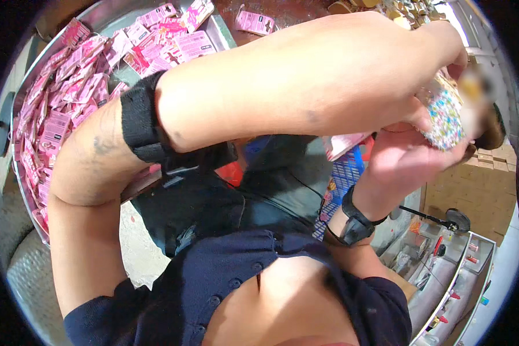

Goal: Packaging sprinkle-covered toy items into pink wrappers at an assembly table.

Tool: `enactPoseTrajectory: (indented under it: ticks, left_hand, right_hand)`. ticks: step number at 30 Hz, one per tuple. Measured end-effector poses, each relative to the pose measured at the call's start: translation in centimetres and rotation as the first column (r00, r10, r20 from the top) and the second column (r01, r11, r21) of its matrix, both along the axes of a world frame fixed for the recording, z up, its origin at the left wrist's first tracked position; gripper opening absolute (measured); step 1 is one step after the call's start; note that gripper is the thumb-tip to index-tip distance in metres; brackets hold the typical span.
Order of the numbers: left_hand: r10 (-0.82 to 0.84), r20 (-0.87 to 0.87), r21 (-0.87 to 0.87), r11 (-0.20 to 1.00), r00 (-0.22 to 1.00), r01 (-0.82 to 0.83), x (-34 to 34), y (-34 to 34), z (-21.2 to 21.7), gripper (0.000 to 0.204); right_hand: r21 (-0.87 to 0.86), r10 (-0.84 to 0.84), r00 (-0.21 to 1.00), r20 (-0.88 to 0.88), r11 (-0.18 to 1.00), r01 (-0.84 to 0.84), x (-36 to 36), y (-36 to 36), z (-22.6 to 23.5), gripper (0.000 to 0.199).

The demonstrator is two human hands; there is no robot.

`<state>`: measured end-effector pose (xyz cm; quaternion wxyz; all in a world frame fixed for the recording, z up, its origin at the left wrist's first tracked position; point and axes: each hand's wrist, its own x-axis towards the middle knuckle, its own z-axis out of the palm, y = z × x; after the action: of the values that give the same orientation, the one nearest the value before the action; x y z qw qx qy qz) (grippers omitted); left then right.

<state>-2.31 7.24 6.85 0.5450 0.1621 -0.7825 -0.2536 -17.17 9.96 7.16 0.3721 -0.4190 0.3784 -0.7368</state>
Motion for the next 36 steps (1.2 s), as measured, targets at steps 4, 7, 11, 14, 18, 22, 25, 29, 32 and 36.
enactPoseTrajectory:
  ticks: [4,7,11,14,18,22,25,29,32,36]
  left_hand:
    - [0.051,0.092,-0.024,0.999,0.994,-0.049,0.5,-0.1,0.1,0.036]
    - [-0.084,-0.013,0.227,0.97,0.996,0.084,0.3,-0.4,0.8,0.046]
    - [-0.186,-0.1,0.309,0.928,0.977,0.208,0.4,-0.4,0.9,0.043]
    - [-0.249,-0.173,0.37,0.88,0.953,0.297,0.5,-0.4,0.5,0.04]
    - [-0.303,-0.239,0.43,0.819,0.922,0.381,0.6,-0.6,-0.1,0.037]
    - [-0.159,-0.036,0.153,0.975,0.987,0.163,0.1,-1.4,-1.2,0.053]
    - [-0.27,-0.006,0.318,0.912,0.963,0.258,0.1,-1.0,-0.8,0.054]
    - [-0.393,-0.245,0.414,0.784,0.886,0.462,0.0,-0.7,-1.3,0.047]
    - [-0.412,-0.28,0.476,0.725,0.867,0.499,0.3,-0.7,-1.1,0.043]
    - [-0.379,-0.207,0.514,0.742,0.902,0.43,0.2,-1.0,-1.5,0.042]
  right_hand:
    - [0.096,0.124,0.977,0.174,0.985,-0.142,-1.4,-0.2,-1.1,0.063]
    - [0.128,0.109,0.976,0.191,0.983,-0.134,-2.2,-0.4,-1.0,0.064]
    - [0.111,0.213,0.956,0.203,0.965,-0.239,-2.1,-0.2,-2.1,0.066]
    - [0.064,0.285,0.906,0.313,0.945,-0.32,-1.8,-0.1,-2.5,0.062]
    - [0.044,0.325,0.868,0.376,0.929,-0.366,-1.5,-0.2,-2.6,0.06]
    - [-0.033,0.501,0.762,0.409,0.843,-0.537,-2.4,-0.4,-3.0,0.064]
    - [0.022,0.509,0.77,0.385,0.829,-0.559,-2.6,-0.4,-3.3,0.068]
    - [0.013,0.543,0.765,0.347,0.812,-0.583,-2.3,0.0,-2.7,0.071]
    - [0.069,0.5,0.787,0.362,0.828,-0.557,-2.5,0.0,-2.6,0.072]
    - [0.055,0.547,0.756,0.359,0.796,-0.603,-2.8,-0.1,-3.1,0.069]
